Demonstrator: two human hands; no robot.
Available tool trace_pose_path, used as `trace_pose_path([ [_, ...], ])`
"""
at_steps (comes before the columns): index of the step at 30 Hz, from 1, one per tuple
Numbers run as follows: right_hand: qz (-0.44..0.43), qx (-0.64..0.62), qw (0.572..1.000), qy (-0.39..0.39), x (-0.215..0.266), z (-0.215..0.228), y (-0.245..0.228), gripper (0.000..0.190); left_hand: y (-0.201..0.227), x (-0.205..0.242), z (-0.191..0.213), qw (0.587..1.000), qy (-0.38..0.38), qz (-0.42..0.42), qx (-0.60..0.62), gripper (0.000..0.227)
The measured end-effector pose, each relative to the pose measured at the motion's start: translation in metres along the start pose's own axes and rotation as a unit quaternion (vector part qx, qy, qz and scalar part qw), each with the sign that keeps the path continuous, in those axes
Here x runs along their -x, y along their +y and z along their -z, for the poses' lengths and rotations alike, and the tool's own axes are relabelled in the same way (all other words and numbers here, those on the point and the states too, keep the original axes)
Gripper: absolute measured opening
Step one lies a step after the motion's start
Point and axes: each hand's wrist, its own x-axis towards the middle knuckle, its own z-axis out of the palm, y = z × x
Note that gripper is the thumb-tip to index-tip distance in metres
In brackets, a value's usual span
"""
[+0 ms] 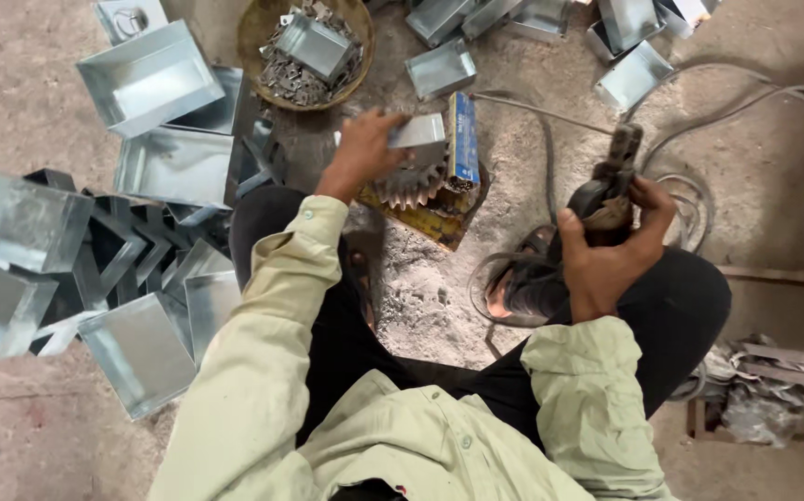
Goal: The person sits on the floor and welds the seams of small rectangular metal boxes using a handheld welding torch. They pick up each box, weld its edges, and then place the finished unit aside.
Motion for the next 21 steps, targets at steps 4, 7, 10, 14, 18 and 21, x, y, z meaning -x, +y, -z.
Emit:
trace_pose_path([
  [4, -0.004, 0.001, 1.0, -0.016, 0.005, -0.005, -0.012, 0.067, -0.015, -0.013, -0.046, 0.999, 0.006, -0.044, -0.01, 0.056],
  [7, 0.005, 0.0, 1.0, -0.027, 0.008, -0.009, -0.02, 0.07, -0.02, -0.015, -0.054, 0.993, 0.066, -0.072, -0.061, 0.063],
  [10, 0.042, 0.043, 0.997, -0.041, 0.008, -0.009, -0.027, 0.069, -0.019, -0.013, -0.055, 0.994, 0.062, -0.065, -0.065, 0.064],
  [14, 0.106, 0.078, 0.99, -0.055, 0.007, -0.009, -0.035, 0.069, -0.016, -0.009, -0.055, 0.994, 0.054, -0.046, -0.08, 0.066],
  [18, 0.131, 0.087, 0.986, -0.06, 0.007, -0.008, -0.038, 0.069, -0.015, -0.011, -0.051, 0.994, 0.045, -0.013, -0.103, 0.063],
  [21, 0.128, 0.095, 0.985, -0.061, 0.008, -0.011, -0.038, 0.069, -0.013, -0.01, -0.049, 0.993, 0.056, -0.016, -0.107, 0.069],
])
